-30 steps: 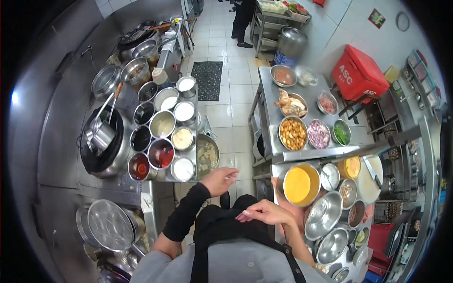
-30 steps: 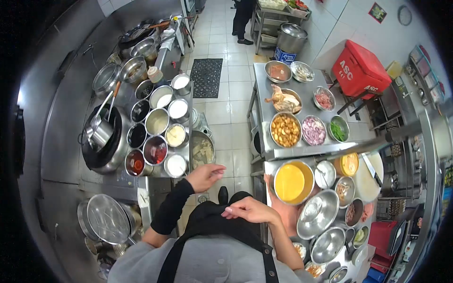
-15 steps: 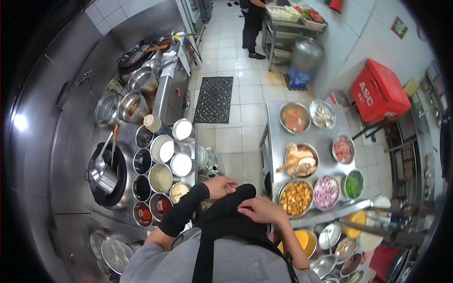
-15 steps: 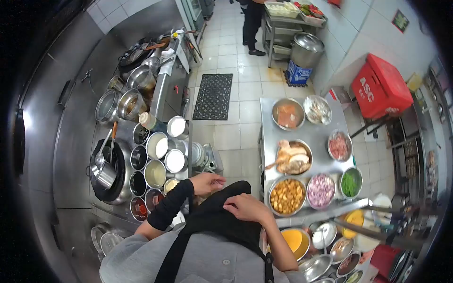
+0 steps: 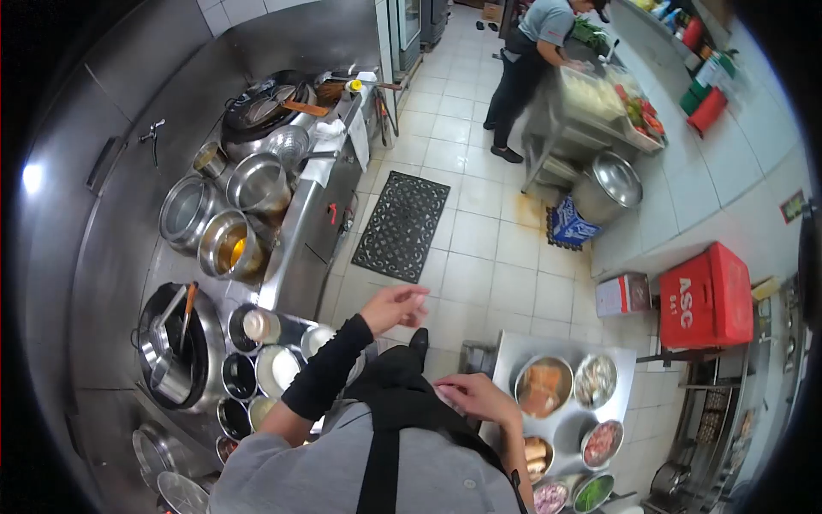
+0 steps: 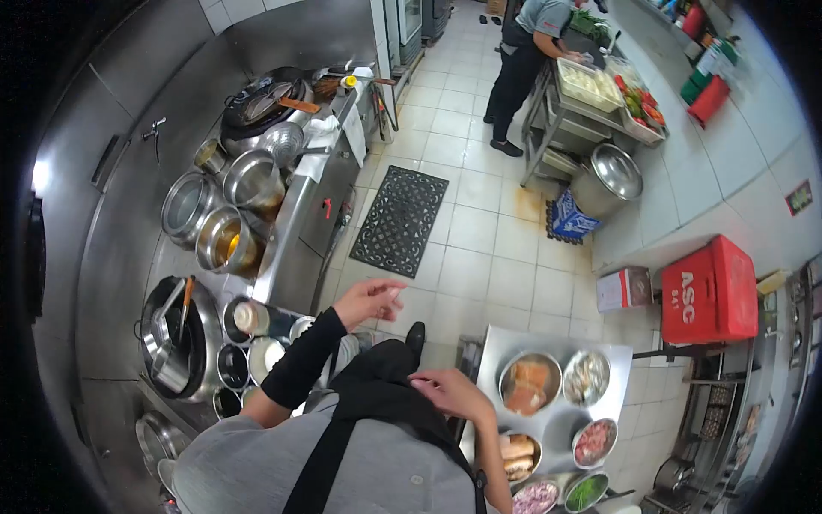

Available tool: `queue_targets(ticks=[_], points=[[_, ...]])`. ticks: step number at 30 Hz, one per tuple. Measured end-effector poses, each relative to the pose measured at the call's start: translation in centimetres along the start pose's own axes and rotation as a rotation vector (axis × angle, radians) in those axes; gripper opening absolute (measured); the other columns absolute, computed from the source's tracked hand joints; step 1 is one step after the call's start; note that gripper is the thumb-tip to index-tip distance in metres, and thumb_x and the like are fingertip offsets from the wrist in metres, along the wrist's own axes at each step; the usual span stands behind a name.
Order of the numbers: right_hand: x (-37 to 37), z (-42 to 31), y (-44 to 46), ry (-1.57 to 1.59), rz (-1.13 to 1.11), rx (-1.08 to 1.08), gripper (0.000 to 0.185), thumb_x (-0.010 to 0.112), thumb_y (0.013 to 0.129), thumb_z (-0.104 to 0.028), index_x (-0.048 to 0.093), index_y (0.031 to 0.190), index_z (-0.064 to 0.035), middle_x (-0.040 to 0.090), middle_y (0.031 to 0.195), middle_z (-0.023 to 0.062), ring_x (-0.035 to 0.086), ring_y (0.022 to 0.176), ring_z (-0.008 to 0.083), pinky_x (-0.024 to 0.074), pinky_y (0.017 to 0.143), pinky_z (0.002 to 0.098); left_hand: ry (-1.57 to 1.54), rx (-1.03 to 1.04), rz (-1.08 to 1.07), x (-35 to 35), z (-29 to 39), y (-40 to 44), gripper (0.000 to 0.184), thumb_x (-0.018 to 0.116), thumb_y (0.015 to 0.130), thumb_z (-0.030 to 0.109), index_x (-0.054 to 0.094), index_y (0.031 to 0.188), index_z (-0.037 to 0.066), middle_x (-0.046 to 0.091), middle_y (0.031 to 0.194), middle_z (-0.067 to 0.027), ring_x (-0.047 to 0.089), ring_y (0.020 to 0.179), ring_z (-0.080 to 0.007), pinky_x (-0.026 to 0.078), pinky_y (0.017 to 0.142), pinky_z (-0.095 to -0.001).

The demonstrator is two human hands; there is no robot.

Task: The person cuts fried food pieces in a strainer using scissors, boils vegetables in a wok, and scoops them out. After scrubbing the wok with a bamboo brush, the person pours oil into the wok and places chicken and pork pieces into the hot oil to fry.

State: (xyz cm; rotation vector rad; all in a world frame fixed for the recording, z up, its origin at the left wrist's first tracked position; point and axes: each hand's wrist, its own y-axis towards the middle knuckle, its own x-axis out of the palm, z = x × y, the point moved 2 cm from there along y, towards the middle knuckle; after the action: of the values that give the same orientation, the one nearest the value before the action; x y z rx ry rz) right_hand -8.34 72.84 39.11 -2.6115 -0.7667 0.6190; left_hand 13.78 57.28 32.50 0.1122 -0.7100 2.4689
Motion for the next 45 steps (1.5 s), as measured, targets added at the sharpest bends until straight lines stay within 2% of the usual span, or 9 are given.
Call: queue_targets(ticks=[6, 15, 22, 24, 30, 32, 35, 38, 45], points=[[-10.0, 3.5, 7.6, 0.247, 0.315, 0.144, 0.032, 0.061, 0.102, -0.026, 0.071, 0.120, -0.0021, 0.077, 0.101, 0.0164, 0.074, 0.090, 0.0222, 0.0564, 0.080, 0.0340, -0.074, 0.101, 0.161, -7.3, 9.1, 15.2, 0.038, 0.060, 0.105, 0.021, 0.058, 0.137, 0.001, 0.069, 0.120, -0.0119, 0.068, 0.098, -0.0157, 0.059, 0.088, -0.0329], [-25.6, 10.0, 23.0, 0.013, 0.108, 0.313, 0.032, 0.059, 0.105, -0.021, 0.070, 0.120, 0.0043, 0.077, 0.096, 0.0130, 0.073, 0.084, 0.0175, 0.0573, 0.076, 0.0315, -0.381, 0.018, 0.501, -19.1, 9.5, 28.8, 0.039, 0.065, 0.099, 0.014, 0.059, 0.134, -0.001, 0.071, 0.116, -0.0115, 0.067, 0.093, -0.0143, 0.058, 0.081, -0.0296], [-40.4, 0.1, 50.7, -0.112, -0.098, -0.108, 0.030, 0.058, 0.097, -0.005, 0.069, 0.124, 0.0023, 0.078, 0.095, 0.0151, 0.075, 0.080, 0.0224, 0.0583, 0.075, 0.0353, -0.445, 0.039, 0.854, -28.4, 13.6, 30.4, 0.039, 0.063, 0.101, 0.017, 0.058, 0.135, -0.002, 0.069, 0.120, -0.0108, 0.066, 0.100, -0.0179, 0.056, 0.085, -0.0320], [-40.9, -7.0, 58.0, -0.104, -0.137, -0.419, 0.038, 0.061, 0.094, -0.007, 0.065, 0.132, -0.0010, 0.075, 0.112, 0.0170, 0.074, 0.090, 0.0240, 0.0577, 0.080, 0.0359, -0.416, 0.024, 0.959, -30.3, 14.8, 30.8, 0.043, 0.064, 0.099, 0.018, 0.057, 0.136, -0.003, 0.069, 0.120, -0.0102, 0.065, 0.104, -0.0176, 0.054, 0.088, -0.0326], [-28.2, -21.1, 79.8, -0.102, -0.302, -0.520, 0.071, 0.076, 0.086, -0.026, 0.048, 0.149, -0.0064, 0.063, 0.132, 0.0268, 0.071, 0.101, 0.0372, 0.0566, 0.089, 0.0434, -0.298, -0.016, 1.147, -39.9, 12.5, 36.2, 0.046, 0.065, 0.096, 0.018, 0.059, 0.136, -0.005, 0.070, 0.117, -0.0091, 0.066, 0.097, -0.0171, 0.054, 0.085, -0.0352], [-21.1, -21.1, 86.4, -0.440, 0.132, -0.824, 0.099, 0.081, 0.081, -0.028, 0.026, 0.160, -0.0079, 0.051, 0.138, 0.0337, 0.068, 0.103, 0.0463, 0.0565, 0.091, 0.0493, 0.216, -0.124, 1.309, -43.4, 9.9, 39.2, 0.044, 0.065, 0.092, 0.014, 0.062, 0.130, -0.008, 0.075, 0.109, -0.0156, 0.072, 0.097, -0.0213, 0.055, 0.085, -0.0314], [-18.1, -24.9, 90.6, -0.557, -0.011, -0.409, 0.111, 0.084, 0.078, -0.023, 0.011, 0.160, -0.0057, 0.043, 0.141, 0.0383, 0.066, 0.105, 0.0516, 0.0577, 0.091, 0.0478, 0.155, 0.120, 1.386, -46.9, 5.8, 43.9, 0.047, 0.070, 0.087, 0.016, 0.062, 0.127, -0.009, 0.074, 0.110, -0.0199, 0.072, 0.103, -0.0242, 0.055, 0.090, -0.0357], [-19.1, -28.8, 93.9, -0.685, -0.109, -0.405, 0.113, 0.082, 0.075, -0.016, 0.008, 0.160, -0.0053, 0.046, 0.134, 0.0393, 0.067, 0.101, 0.0523, 0.0591, 0.086, 0.0505, -0.080, 0.005, 1.567, -48.5, 10.9, 43.6, 0.051, 0.073, 0.084, 0.016, 0.062, 0.129, -0.004, 0.067, 0.127, -0.0246, 0.070, 0.109, -0.0342, 0.056, 0.094, -0.0423], [-29.9, -34.0, 100.3, -0.342, -0.081, -0.678, 0.071, 0.061, 0.076, -0.003, 0.048, 0.146, 0.0022, 0.068, 0.092, 0.0309, 0.070, 0.092, 0.0484, 0.0555, 0.083, 0.0487, -0.087, -0.344, 1.729, -55.1, 14.5, 45.3, 0.106, 0.082, 0.078, 0.048, 0.033, 0.151, -0.013, 0.041, 0.150, -0.0344, 0.041, 0.139, -0.0482, 0.033, 0.118, -0.0508]])
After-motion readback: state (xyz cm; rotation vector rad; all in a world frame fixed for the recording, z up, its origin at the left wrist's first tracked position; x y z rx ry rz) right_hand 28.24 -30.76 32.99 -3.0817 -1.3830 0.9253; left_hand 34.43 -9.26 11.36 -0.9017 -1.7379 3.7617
